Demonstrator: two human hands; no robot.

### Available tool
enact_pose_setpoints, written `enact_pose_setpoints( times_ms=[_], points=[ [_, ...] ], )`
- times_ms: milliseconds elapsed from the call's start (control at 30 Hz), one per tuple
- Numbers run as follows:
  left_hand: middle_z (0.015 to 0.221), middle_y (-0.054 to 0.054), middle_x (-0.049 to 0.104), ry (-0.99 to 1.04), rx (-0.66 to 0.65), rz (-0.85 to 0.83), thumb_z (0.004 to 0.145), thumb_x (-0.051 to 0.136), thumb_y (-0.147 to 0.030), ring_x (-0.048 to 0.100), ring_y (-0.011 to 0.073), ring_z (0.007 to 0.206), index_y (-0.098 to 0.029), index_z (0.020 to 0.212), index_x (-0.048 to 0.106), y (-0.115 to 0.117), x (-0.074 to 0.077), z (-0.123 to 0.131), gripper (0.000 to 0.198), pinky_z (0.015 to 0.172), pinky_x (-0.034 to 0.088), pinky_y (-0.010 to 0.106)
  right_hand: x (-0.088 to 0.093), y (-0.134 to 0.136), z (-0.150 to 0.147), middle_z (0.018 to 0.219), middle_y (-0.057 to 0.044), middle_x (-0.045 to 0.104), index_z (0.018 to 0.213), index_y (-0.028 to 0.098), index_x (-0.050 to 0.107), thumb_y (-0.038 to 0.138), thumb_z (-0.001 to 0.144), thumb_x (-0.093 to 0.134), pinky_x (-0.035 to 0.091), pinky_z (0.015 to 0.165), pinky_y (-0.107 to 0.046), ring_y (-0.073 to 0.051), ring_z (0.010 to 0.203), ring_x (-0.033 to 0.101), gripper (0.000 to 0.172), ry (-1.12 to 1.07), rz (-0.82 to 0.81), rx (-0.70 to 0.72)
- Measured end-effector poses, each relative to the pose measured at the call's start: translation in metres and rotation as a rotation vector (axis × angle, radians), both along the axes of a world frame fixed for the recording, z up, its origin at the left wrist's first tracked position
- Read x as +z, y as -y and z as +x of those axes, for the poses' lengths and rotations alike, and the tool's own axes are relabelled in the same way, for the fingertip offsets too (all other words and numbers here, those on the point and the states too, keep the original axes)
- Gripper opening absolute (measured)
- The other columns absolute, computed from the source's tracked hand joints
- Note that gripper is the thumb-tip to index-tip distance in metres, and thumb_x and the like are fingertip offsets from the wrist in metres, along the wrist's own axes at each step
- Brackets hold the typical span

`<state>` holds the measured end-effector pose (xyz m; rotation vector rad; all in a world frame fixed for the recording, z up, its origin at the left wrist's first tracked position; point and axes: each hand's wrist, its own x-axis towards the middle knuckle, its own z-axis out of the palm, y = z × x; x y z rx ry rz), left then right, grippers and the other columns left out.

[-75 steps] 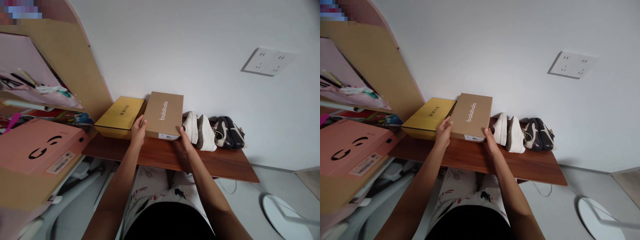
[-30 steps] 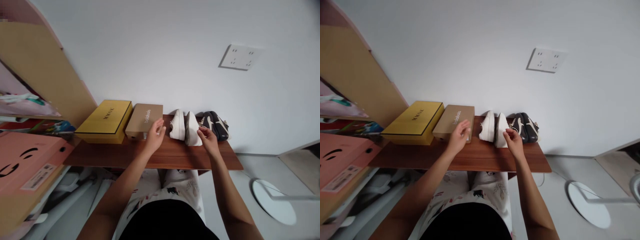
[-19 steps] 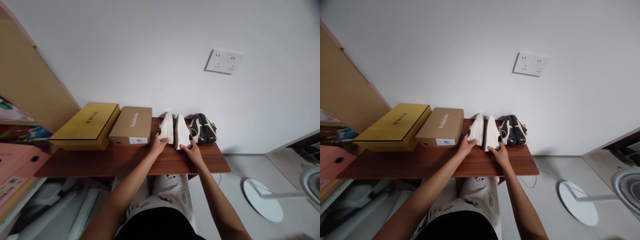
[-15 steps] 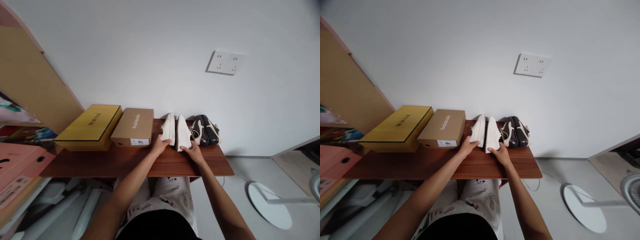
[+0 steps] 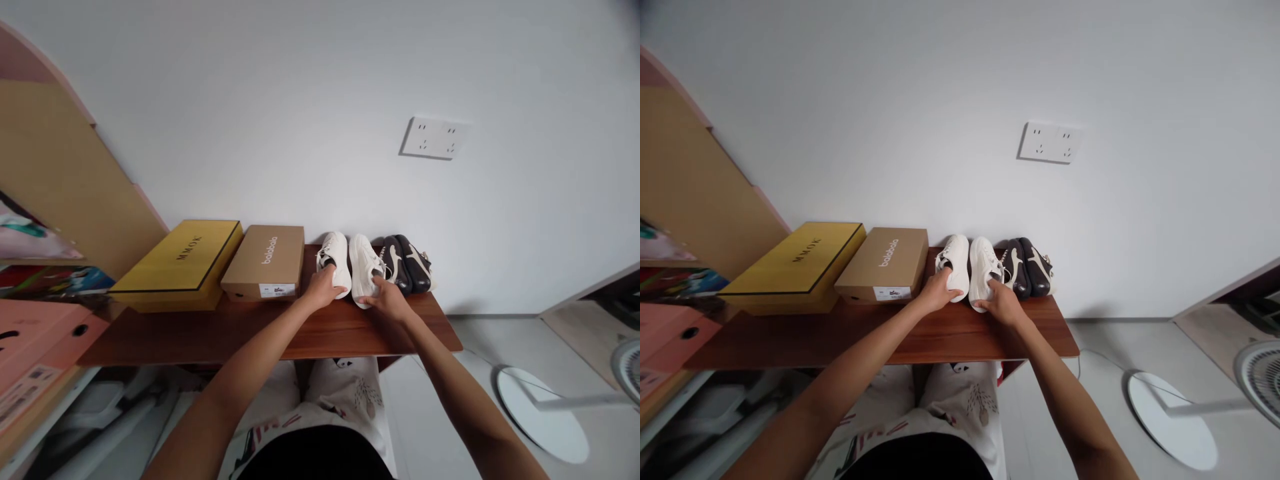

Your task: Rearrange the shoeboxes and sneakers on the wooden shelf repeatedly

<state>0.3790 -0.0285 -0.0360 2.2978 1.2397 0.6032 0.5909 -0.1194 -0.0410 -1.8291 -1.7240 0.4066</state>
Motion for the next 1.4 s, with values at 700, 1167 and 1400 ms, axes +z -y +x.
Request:
enact_pose_setpoints(
  times_ms=[700,1167,1400],
  points=[
    [0.112,0.02,0.069,-0.507,-0.075,0.19,0.079,0.076,-0.026,0.064,0.034,0.116,-0.012,0.115,0.054,-0.008,0.007,0.012,0.044,0.1,0.043,0.042,0.029,-0.052,-0.038,0.113,-0.02,0.072,0.11,0.015,0.063,0.035,0.076,0.08,0.048,0.087,-0.035,-0.034,0.106,0.068,0.042,0.599,-0.272,0.138],
    [0.121,0.022,0.063,-0.496,-0.01,0.225,0.079,0.078,-0.028,0.057,0.0354,0.122,-0.01,0.119,0.054,0.0,0.014,0.015,0.049,0.103,0.042,0.045,0.006,-0.039,-0.021,0.124,-0.017,0.063,0.12,0.016,0.061,0.041,0.08,0.076,0.044,0.098,-0.04,-0.032,0.112,0.059,0.05,0.484,0.082,0.073],
    [0.139,0.017,0.051,0.089,-0.228,0.201,0.089,0.064,-0.028,0.046,0.0279,0.135,-0.017,0.142,0.041,0.033,0.015,0.071,0.059,0.113,0.036,0.042,-0.01,0.004,0.086,0.119,-0.02,0.063,0.122,0.013,0.06,0.047,0.092,0.055,0.041,0.102,-0.048,-0.034,0.117,0.055,0.045,0.188,0.387,-0.382]
  ],
)
